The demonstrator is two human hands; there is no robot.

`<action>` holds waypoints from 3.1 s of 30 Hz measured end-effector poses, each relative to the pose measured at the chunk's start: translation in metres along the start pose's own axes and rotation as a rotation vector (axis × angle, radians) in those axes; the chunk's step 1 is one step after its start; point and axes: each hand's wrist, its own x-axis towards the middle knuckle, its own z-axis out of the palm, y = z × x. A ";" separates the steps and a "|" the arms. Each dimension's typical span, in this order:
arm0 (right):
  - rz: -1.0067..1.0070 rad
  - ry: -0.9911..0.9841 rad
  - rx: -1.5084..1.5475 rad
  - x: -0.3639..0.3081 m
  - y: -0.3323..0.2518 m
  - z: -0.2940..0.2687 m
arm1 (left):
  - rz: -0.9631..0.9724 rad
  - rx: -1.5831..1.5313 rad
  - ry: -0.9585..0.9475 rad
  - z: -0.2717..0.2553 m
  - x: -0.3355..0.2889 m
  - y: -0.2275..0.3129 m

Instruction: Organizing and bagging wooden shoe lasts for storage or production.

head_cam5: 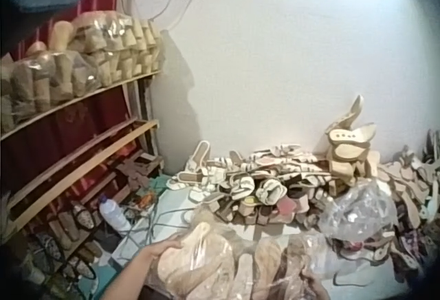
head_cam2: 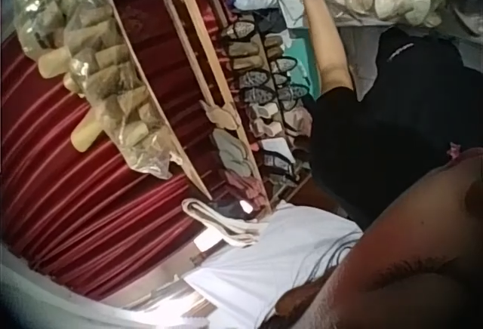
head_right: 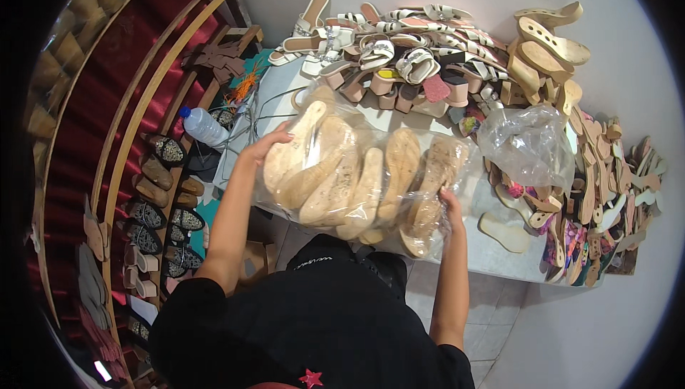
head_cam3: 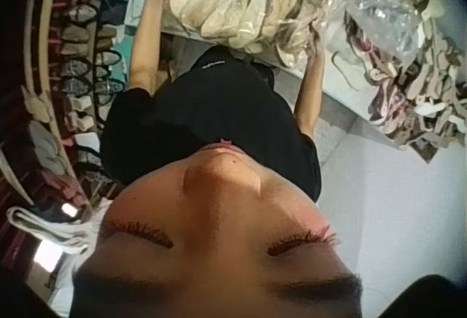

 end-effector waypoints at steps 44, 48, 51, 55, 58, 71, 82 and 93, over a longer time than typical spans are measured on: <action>-0.086 -0.070 -0.341 0.116 0.091 0.147 | 0.090 0.585 0.578 -0.161 -0.014 0.024; -0.033 -0.240 -0.193 0.112 0.092 0.123 | 0.226 0.633 0.718 -0.143 -0.008 0.034; -0.013 -0.220 -0.116 0.100 0.092 0.120 | 0.281 0.811 0.768 -0.113 -0.006 0.041; -0.045 -0.117 -0.114 0.089 0.086 0.111 | 0.318 1.113 0.746 -0.016 -0.013 0.055; -0.068 -0.043 -0.096 0.086 0.087 0.107 | 0.198 1.089 0.610 0.017 -0.010 0.046; -0.105 -0.291 0.144 0.057 0.074 0.134 | 0.471 1.277 0.351 0.113 0.012 -0.018; -0.168 0.058 0.078 0.061 0.083 0.114 | 0.489 1.332 0.331 0.131 0.018 -0.033; -0.057 -0.116 -0.128 0.060 0.074 0.119 | 0.507 1.342 0.438 0.145 0.015 -0.036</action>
